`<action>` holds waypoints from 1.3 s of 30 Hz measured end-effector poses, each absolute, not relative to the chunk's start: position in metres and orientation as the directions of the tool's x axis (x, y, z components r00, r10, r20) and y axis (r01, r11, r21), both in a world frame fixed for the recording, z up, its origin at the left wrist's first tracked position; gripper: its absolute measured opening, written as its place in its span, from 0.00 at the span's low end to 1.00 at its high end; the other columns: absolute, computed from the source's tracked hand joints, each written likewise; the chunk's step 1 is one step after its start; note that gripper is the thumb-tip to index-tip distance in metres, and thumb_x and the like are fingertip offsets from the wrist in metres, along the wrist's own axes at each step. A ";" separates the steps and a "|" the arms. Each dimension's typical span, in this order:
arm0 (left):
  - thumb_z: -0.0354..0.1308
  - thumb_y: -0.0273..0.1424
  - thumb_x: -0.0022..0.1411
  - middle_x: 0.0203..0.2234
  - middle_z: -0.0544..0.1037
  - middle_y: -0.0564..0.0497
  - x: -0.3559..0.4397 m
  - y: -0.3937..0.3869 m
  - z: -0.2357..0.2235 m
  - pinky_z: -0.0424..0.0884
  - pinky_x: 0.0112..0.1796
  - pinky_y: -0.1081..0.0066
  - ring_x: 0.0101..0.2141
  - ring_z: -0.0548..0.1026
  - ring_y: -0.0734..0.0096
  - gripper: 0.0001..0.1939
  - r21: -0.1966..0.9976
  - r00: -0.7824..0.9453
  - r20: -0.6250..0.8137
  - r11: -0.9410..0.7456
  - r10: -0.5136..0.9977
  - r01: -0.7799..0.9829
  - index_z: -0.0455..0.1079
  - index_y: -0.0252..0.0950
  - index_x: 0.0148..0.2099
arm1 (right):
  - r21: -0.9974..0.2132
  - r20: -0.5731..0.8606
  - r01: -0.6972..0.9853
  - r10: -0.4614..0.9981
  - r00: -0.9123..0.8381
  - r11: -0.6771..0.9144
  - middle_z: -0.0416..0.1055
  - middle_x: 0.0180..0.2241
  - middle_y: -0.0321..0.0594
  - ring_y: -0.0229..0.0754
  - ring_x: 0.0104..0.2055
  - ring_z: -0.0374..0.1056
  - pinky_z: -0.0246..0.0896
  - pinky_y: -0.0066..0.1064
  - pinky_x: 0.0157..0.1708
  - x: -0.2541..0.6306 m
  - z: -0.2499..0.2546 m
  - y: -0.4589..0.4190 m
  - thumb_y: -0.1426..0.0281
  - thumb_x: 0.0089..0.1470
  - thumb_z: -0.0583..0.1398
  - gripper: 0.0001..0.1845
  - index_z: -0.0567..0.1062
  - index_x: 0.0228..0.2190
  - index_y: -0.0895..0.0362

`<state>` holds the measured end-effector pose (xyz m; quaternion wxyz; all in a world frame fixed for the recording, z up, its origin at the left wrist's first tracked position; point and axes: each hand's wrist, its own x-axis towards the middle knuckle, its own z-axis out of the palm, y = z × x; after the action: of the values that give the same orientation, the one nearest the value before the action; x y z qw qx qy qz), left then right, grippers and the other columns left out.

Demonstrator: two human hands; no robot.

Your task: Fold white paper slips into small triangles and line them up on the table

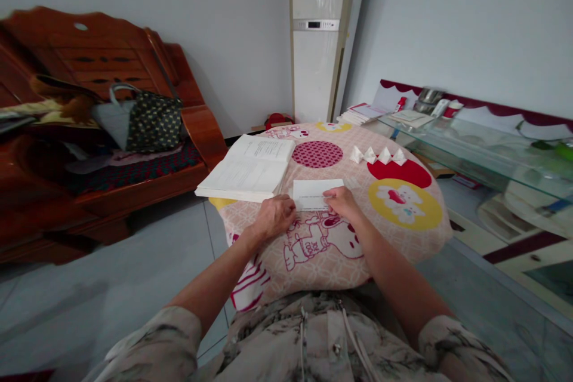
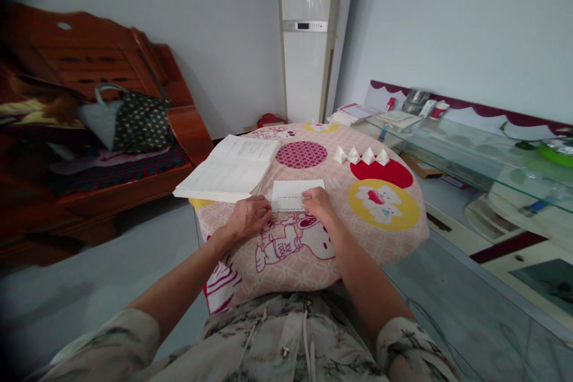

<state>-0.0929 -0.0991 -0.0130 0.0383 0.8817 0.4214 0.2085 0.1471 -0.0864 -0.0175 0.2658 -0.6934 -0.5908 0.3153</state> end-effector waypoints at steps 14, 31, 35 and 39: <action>0.51 0.32 0.72 0.34 0.79 0.45 -0.042 -0.076 -0.018 0.69 0.35 0.69 0.36 0.77 0.64 0.11 0.028 0.824 0.235 -0.851 0.516 0.525 0.73 0.33 0.41 | -0.131 0.361 0.851 0.824 -0.437 0.509 0.74 0.36 0.45 0.45 0.42 0.68 0.63 0.33 0.43 0.163 -0.034 -0.121 0.75 0.61 0.60 0.07 0.78 0.32 0.58; 0.52 0.29 0.68 0.28 0.77 0.48 -0.033 -0.071 -0.031 0.64 0.32 0.71 0.32 0.76 0.67 0.09 0.060 0.740 0.377 -0.812 0.557 0.581 0.72 0.34 0.36 | -0.063 0.453 0.901 0.817 -0.357 0.429 0.73 0.33 0.45 0.45 0.38 0.66 0.58 0.33 0.37 0.160 -0.036 -0.114 0.77 0.56 0.59 0.09 0.77 0.28 0.57; 0.51 0.28 0.67 0.27 0.77 0.48 -0.033 -0.070 -0.029 0.63 0.31 0.71 0.31 0.75 0.67 0.10 0.084 0.703 0.400 -0.787 0.588 0.611 0.72 0.35 0.35 | -0.114 0.480 0.923 0.834 -0.272 0.367 0.73 0.32 0.44 0.45 0.38 0.66 0.58 0.33 0.37 0.171 -0.032 -0.116 0.78 0.57 0.58 0.10 0.77 0.27 0.57; 0.51 0.28 0.67 0.28 0.77 0.47 -0.033 -0.071 -0.027 0.63 0.31 0.70 0.31 0.75 0.66 0.11 0.118 0.689 0.403 -0.781 0.602 0.613 0.72 0.35 0.35 | -0.147 0.496 0.915 0.828 -0.260 0.375 0.73 0.33 0.44 0.46 0.39 0.66 0.58 0.33 0.38 0.176 -0.032 -0.117 0.76 0.58 0.58 0.11 0.78 0.28 0.55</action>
<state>-0.0334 -0.0708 -0.0265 -0.0130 0.9189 0.3306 0.2148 0.1763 -0.1169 -0.0315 0.2548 -0.5523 -0.7891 -0.0853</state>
